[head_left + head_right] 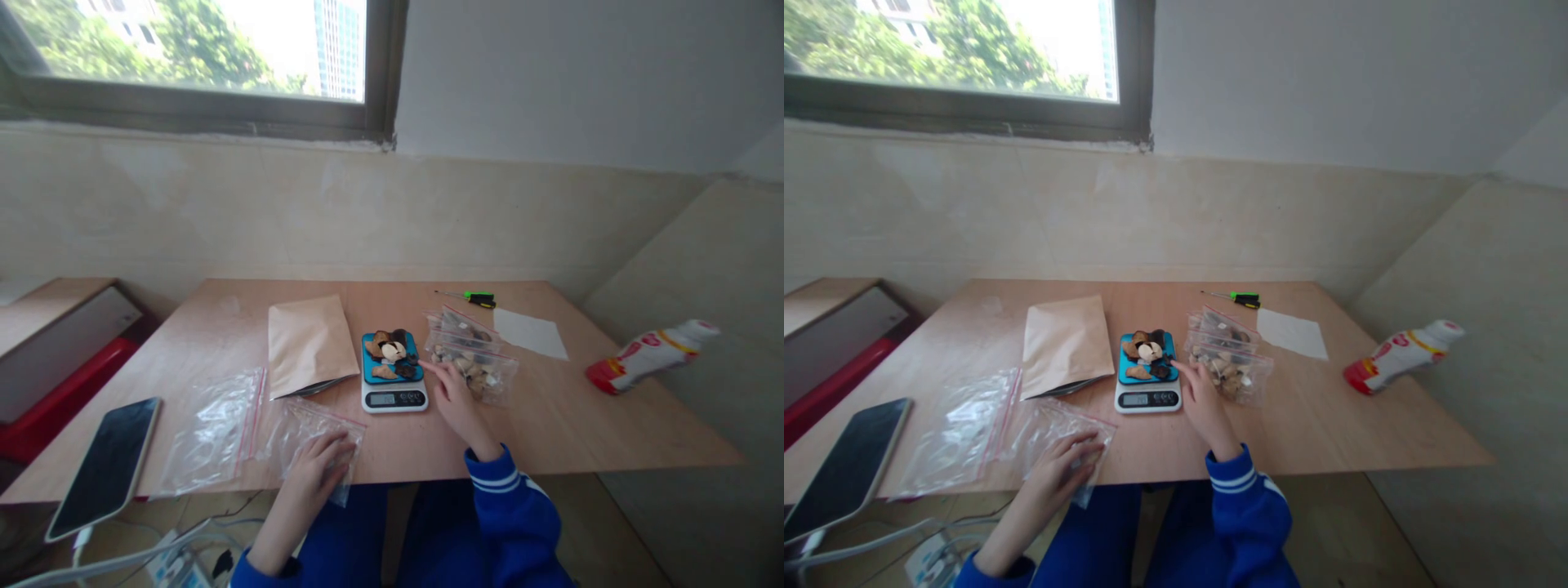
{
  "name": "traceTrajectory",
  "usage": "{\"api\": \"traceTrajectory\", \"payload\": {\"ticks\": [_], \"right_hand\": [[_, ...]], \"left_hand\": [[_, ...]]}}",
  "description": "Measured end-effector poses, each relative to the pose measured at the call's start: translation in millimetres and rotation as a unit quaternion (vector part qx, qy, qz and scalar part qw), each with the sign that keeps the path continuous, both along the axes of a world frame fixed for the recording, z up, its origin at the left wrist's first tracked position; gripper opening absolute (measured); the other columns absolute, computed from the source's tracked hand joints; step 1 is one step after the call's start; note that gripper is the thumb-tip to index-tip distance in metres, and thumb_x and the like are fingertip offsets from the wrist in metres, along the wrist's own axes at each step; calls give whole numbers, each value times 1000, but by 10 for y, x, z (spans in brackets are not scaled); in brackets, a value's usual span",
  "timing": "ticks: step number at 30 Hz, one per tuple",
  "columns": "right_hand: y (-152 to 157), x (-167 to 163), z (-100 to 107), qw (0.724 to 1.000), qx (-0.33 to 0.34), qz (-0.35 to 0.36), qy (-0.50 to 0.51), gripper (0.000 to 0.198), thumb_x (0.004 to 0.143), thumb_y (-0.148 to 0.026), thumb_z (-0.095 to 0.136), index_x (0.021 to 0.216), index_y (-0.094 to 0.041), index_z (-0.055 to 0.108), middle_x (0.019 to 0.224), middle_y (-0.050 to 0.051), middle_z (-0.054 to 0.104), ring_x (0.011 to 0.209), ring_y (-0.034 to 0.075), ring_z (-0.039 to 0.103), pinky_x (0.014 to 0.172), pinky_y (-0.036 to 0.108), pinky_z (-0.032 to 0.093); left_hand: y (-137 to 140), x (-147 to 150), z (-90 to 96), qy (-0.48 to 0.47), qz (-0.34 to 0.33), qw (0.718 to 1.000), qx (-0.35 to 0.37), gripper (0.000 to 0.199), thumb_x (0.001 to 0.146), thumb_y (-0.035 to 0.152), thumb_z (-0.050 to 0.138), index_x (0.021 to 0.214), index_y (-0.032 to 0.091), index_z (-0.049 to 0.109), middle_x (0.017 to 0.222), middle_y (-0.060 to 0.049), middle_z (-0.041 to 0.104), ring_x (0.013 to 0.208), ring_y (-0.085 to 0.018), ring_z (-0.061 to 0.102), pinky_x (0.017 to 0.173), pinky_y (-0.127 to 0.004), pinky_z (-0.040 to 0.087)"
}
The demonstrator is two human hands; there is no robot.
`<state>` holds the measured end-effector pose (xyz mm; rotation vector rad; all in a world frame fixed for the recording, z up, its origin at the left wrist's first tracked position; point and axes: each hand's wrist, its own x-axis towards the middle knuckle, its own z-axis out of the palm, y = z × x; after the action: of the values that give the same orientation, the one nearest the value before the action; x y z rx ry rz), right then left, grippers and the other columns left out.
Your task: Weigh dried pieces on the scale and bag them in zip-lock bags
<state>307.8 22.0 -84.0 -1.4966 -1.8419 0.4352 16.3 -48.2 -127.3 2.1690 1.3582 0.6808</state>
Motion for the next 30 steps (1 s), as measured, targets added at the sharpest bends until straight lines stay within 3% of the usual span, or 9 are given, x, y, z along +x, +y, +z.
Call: {"api": "traceTrajectory", "payload": {"ticks": [6,12,15,19,21,23,27,30], "right_hand": [[-507,5,-138,996,-24,-15,85,44,83,-9,35,116,-23,61,101,7,57,95,19,60,85,32,50],[-858,-97,-117,991,-89,11,97,39,86,-12,35,109,-24,65,97,6,60,95,18,61,89,31,48],[-883,-79,-36,990,-101,19,100,38,87,-13,35,108,-23,65,98,7,60,97,18,61,91,32,47],[-850,-3,62,989,-110,11,99,39,88,-14,34,109,-23,64,101,7,60,98,19,60,91,33,47],[-827,24,89,989,-108,4,100,38,88,-14,34,109,-23,64,101,7,60,97,19,60,90,33,47],[-808,32,103,989,-108,1,100,37,88,-14,35,109,-22,64,100,7,61,97,19,60,89,33,47],[-795,-6,97,989,-113,10,96,37,87,-13,35,110,-20,64,102,8,61,98,19,60,90,33,47],[-766,-46,65,989,-112,24,92,38,87,-13,34,112,-20,63,105,8,60,97,18,61,87,33,48]], "left_hand": [[31,17,-23,-11,15,1000,-3,24,86,27,54,105,27,68,115,-8,66,106,-24,61,90,-42,51],[54,90,133,-30,8,999,-18,24,89,33,50,101,24,68,107,-8,67,102,-23,61,90,-40,50],[121,79,239,-40,44,998,7,27,91,33,45,107,24,65,114,-8,64,108,-23,59,96,-41,48],[346,-56,329,-21,208,970,123,36,89,31,46,122,21,54,127,-12,56,120,-28,52,102,-47,42],[499,-170,324,13,260,954,146,43,87,30,47,129,17,48,136,-15,49,129,-31,44,105,-51,38],[652,-293,283,45,272,951,142,48,83,29,52,130,17,46,140,-15,45,133,-33,39,107,-52,35],[857,-470,199,65,253,960,100,37,83,27,50,117,18,60,133,-13,55,120,-30,53,103,-45,41],[889,-488,257,54,272,959,67,33,87,33,49,113,22,65,129,-10,60,117,-28,58,98,-41,44]]}}
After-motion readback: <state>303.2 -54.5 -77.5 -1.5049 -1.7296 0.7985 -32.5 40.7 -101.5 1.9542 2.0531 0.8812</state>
